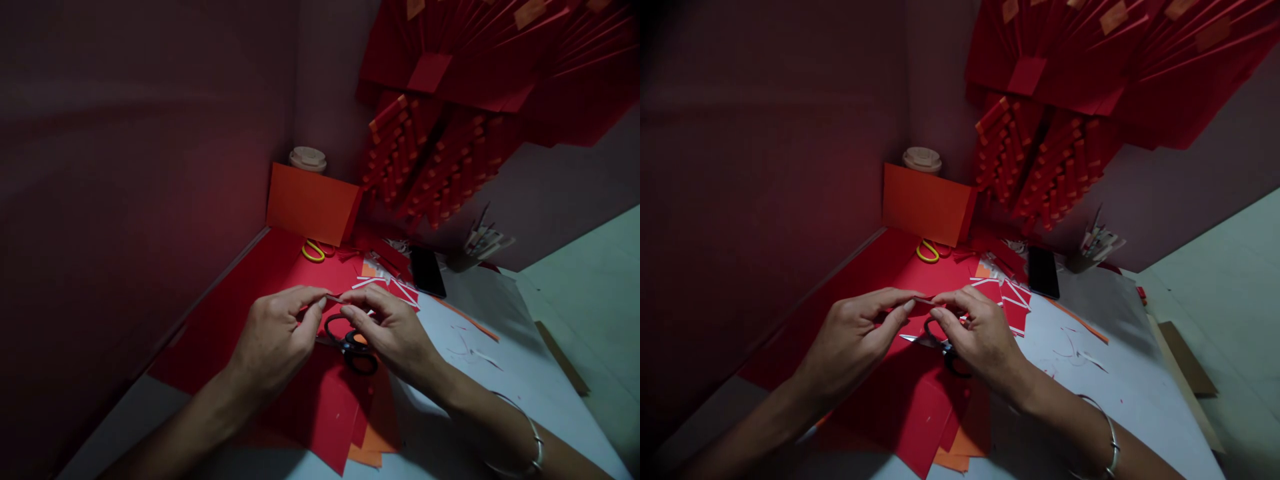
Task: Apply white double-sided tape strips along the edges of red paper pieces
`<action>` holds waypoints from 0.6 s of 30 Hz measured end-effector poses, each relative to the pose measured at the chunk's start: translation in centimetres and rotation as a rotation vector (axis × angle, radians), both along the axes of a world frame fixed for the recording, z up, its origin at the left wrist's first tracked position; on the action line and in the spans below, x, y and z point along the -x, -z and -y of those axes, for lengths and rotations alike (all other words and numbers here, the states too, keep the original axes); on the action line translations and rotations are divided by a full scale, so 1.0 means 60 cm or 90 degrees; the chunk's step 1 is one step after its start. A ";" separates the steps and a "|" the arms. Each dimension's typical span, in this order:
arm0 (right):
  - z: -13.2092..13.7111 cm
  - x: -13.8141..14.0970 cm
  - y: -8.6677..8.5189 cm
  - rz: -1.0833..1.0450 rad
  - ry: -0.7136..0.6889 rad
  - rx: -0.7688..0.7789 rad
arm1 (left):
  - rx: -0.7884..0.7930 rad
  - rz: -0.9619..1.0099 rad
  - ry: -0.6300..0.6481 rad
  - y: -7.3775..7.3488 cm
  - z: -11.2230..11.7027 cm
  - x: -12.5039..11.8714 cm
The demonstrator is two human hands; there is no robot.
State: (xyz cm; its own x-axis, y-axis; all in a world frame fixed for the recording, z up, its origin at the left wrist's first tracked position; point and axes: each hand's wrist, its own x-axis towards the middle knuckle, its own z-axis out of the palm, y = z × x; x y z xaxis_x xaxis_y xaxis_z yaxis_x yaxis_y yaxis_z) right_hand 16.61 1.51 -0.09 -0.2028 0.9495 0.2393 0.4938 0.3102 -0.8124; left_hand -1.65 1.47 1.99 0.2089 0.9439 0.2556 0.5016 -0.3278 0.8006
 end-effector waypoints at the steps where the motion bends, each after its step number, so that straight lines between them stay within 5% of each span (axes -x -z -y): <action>1: 0.001 0.000 0.001 -0.010 -0.004 0.016 | -0.005 -0.007 -0.009 0.001 0.000 0.001; 8: 0.007 0.002 0.002 -0.107 -0.044 0.185 | -0.063 -0.070 -0.038 0.000 -0.001 0.006; 18: 0.014 -0.001 -0.009 -0.077 -0.030 0.216 | -0.047 -0.049 -0.101 -0.008 -0.006 0.015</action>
State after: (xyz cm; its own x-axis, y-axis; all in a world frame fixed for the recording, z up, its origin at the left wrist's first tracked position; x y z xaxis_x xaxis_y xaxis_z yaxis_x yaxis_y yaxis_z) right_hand 16.66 0.66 0.43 -0.2381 0.9692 -0.0634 0.3798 0.0328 -0.9245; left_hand -2.52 1.86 2.45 0.0805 0.9459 0.3142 0.6099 -0.2961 0.7351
